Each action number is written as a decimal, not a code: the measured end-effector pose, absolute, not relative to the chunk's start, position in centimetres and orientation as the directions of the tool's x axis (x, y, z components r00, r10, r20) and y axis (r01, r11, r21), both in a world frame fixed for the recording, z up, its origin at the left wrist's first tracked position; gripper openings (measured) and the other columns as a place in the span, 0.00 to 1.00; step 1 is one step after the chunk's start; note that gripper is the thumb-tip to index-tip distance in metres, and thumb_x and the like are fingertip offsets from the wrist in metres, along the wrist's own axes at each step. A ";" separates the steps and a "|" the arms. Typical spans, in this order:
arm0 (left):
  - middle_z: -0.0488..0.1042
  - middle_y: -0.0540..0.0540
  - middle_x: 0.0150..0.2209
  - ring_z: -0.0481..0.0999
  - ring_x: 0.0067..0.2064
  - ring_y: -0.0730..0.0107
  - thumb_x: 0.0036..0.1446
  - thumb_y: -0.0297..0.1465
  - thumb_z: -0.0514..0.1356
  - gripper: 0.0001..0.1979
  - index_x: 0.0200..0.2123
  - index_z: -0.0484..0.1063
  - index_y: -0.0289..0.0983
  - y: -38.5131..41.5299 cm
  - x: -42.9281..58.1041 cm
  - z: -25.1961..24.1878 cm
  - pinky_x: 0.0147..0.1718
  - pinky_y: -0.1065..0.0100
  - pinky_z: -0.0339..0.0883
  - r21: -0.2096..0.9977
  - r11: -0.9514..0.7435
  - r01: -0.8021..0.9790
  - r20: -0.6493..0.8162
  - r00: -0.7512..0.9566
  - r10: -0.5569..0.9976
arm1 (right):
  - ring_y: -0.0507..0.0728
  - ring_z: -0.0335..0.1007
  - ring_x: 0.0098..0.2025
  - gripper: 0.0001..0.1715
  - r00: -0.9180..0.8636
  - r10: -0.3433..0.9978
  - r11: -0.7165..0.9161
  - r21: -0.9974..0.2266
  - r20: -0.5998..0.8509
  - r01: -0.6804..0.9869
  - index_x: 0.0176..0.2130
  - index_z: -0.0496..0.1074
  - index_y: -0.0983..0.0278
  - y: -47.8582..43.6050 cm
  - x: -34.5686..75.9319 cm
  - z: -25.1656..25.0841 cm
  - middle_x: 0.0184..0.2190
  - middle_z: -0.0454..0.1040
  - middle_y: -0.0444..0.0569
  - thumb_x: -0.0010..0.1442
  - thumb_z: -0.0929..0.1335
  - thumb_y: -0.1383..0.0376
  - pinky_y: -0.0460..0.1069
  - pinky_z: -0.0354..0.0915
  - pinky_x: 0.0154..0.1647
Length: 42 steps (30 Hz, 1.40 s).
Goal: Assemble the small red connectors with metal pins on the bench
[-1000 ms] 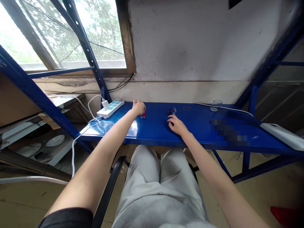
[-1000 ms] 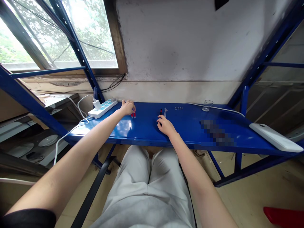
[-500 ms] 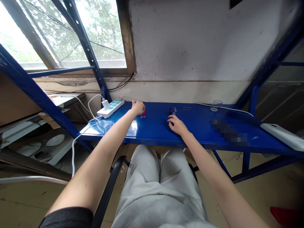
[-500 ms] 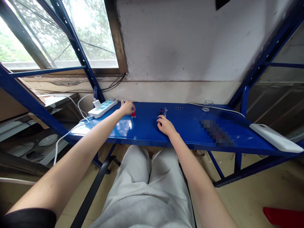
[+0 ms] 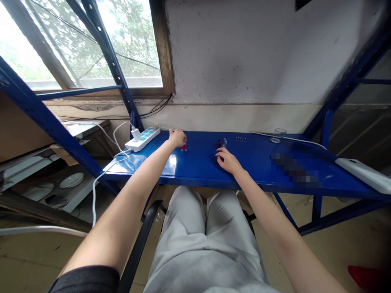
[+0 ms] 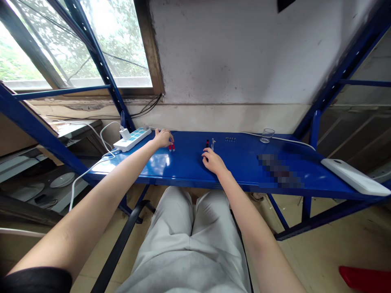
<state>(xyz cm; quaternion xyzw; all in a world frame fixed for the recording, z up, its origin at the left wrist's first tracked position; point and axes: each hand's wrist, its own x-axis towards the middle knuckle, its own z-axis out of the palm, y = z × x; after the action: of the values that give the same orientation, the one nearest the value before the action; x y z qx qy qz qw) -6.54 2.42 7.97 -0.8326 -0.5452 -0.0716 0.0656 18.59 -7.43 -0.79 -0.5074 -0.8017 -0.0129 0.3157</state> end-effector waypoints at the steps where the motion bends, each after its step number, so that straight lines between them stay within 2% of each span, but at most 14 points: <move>1: 0.71 0.42 0.43 0.62 0.50 0.52 0.45 0.30 0.61 0.07 0.31 0.77 0.39 2.4 -6.6 8.0 0.52 0.45 0.44 -0.028 -0.395 0.918 0.189 0.393 0.900 | 0.56 0.70 0.36 0.17 -0.287 0.806 0.484 -0.300 0.517 0.822 0.40 0.72 0.63 -7.4 18.6 -0.8 0.51 0.65 0.53 0.59 0.58 0.65 0.50 0.66 0.31; 11: 0.72 0.43 0.43 0.62 0.50 0.53 0.45 0.30 0.61 0.06 0.30 0.77 0.40 2.6 -6.5 7.8 0.52 0.46 0.44 -0.022 -0.395 0.919 0.190 0.391 0.900 | 0.56 0.70 0.39 0.17 -0.291 0.808 0.485 -0.296 0.513 0.823 0.40 0.72 0.62 -7.5 18.6 -0.8 0.51 0.65 0.53 0.59 0.58 0.65 0.49 0.67 0.33; 16: 0.71 0.42 0.43 0.63 0.50 0.51 0.44 0.30 0.62 0.07 0.30 0.77 0.39 2.6 -6.5 7.9 0.52 0.45 0.43 -0.021 -0.404 0.914 0.176 0.401 0.899 | 0.56 0.70 0.37 0.17 -0.286 0.815 0.472 -0.294 0.503 0.831 0.39 0.72 0.63 -7.6 18.5 -0.5 0.51 0.65 0.53 0.59 0.58 0.65 0.49 0.67 0.31; 22: 0.72 0.43 0.43 0.63 0.50 0.53 0.43 0.31 0.62 0.08 0.31 0.76 0.40 2.7 -6.4 7.8 0.51 0.46 0.46 -0.053 -0.402 0.914 0.176 0.405 0.897 | 0.56 0.70 0.36 0.18 -0.291 0.814 0.477 -0.294 0.503 0.828 0.41 0.73 0.62 -7.6 18.5 -0.6 0.50 0.65 0.54 0.59 0.57 0.66 0.49 0.67 0.31; 27: 0.71 0.41 0.45 0.62 0.51 0.50 0.44 0.32 0.62 0.11 0.35 0.76 0.39 2.7 -6.4 7.9 0.51 0.46 0.45 -0.048 -0.397 0.916 0.159 0.400 0.903 | 0.56 0.70 0.37 0.17 -0.296 0.805 0.485 -0.283 0.514 0.827 0.40 0.72 0.62 -7.4 18.6 -0.9 0.51 0.65 0.52 0.59 0.57 0.65 0.49 0.67 0.31; 30: 0.70 0.41 0.45 0.62 0.51 0.51 0.48 0.35 0.60 0.13 0.38 0.75 0.40 2.4 -6.2 8.2 0.51 0.47 0.45 -0.038 -0.410 0.911 0.211 0.408 0.888 | 0.55 0.70 0.36 0.17 -0.287 0.803 0.472 -0.263 0.523 0.841 0.39 0.72 0.63 -7.3 18.6 -0.9 0.50 0.66 0.52 0.59 0.57 0.65 0.48 0.66 0.30; 35: 0.71 0.40 0.44 0.66 0.48 0.58 0.60 0.33 0.45 0.17 0.43 0.72 0.37 0.6 -4.3 9.0 0.49 0.54 0.49 -0.036 -0.600 0.799 0.417 0.558 0.718 | 0.57 0.68 0.35 0.17 -0.138 0.804 0.344 -0.263 0.579 0.901 0.38 0.72 0.64 -7.2 18.7 -0.8 0.41 0.70 0.54 0.58 0.57 0.66 0.49 0.65 0.28; 39: 0.70 0.40 0.46 0.67 0.48 0.61 0.60 0.32 0.43 0.19 0.48 0.69 0.35 -1.2 -1.4 8.3 0.47 0.61 0.55 -0.078 -0.755 0.651 0.398 0.715 0.575 | 0.60 0.67 0.37 0.17 0.013 0.803 0.203 -0.293 0.596 0.934 0.38 0.72 0.67 -7.0 19.1 -1.1 0.37 0.70 0.57 0.58 0.57 0.67 0.52 0.65 0.33; 42: 0.66 0.40 0.52 0.64 0.51 0.62 0.61 0.32 0.42 0.21 0.53 0.63 0.35 -1.9 1.0 6.2 0.47 0.62 0.56 -0.025 -0.764 0.644 0.432 0.697 0.573 | 0.62 0.65 0.40 0.16 0.062 0.821 0.128 -0.289 0.567 0.949 0.39 0.72 0.68 -6.8 19.2 -1.2 0.37 0.70 0.59 0.57 0.58 0.68 0.54 0.63 0.37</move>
<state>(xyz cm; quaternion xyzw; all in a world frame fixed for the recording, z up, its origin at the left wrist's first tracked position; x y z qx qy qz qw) 1.01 -1.85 6.22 -0.9169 -0.3319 -0.2039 0.0873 19.24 -6.79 -1.21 -0.6530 -0.6777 -0.0983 0.3235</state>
